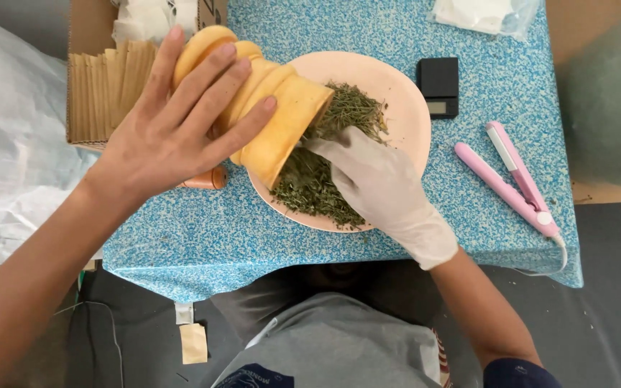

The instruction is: The person pours dried green herbs from a wooden mortar onto a plate. They then use their gloved hands to separate the herbs into two distinct piles on the plate, sorting them by texture and size.

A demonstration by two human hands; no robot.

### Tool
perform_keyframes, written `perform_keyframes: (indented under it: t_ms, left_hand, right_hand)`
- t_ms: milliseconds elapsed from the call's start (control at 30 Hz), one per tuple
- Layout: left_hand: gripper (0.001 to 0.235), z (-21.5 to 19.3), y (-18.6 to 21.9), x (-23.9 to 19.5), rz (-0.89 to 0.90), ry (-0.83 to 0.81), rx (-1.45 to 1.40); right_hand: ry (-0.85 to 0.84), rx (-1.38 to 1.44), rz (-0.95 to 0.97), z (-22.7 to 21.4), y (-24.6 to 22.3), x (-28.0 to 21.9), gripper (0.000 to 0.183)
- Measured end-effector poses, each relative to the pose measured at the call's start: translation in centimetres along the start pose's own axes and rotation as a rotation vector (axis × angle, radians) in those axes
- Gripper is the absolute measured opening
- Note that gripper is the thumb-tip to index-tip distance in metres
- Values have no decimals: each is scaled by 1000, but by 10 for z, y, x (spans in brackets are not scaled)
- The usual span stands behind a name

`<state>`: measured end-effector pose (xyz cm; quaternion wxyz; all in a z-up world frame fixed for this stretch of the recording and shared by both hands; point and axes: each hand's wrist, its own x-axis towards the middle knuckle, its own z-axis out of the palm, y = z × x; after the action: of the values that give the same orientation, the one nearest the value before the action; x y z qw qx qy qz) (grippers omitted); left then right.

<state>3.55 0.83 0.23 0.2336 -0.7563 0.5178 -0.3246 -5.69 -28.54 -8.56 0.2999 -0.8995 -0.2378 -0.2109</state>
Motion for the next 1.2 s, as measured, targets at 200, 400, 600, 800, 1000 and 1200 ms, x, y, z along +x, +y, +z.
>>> perform_keyframes:
  t_ms: [200, 400, 600, 800, 1000, 1200]
  left_hand:
    - [78, -4, 4, -3, -22, 4, -58]
    - [78, -3, 6, -6, -25, -3, -49]
    - [81, -3, 9, -3, 1, -10, 88]
    - [82, -5, 5, 1, 19, -5, 135]
    - [81, -3, 9, 15, 28, 33, 102]
    - [84, -8, 2, 11, 23, 16, 108]
  right_hand:
    - [-27, -52, 11, 7, 1, 5, 38]
    - [-65, -30, 6, -5, -5, 1, 39]
    - [-61, -14, 26, -5, 1, -1, 38]
    - [-116, -65, 76, -11, -1, -22, 45]
    - [-76, -78, 110, -12, -3, -20, 41]
    - [-70, -115, 93, -19, 3, -37, 49]
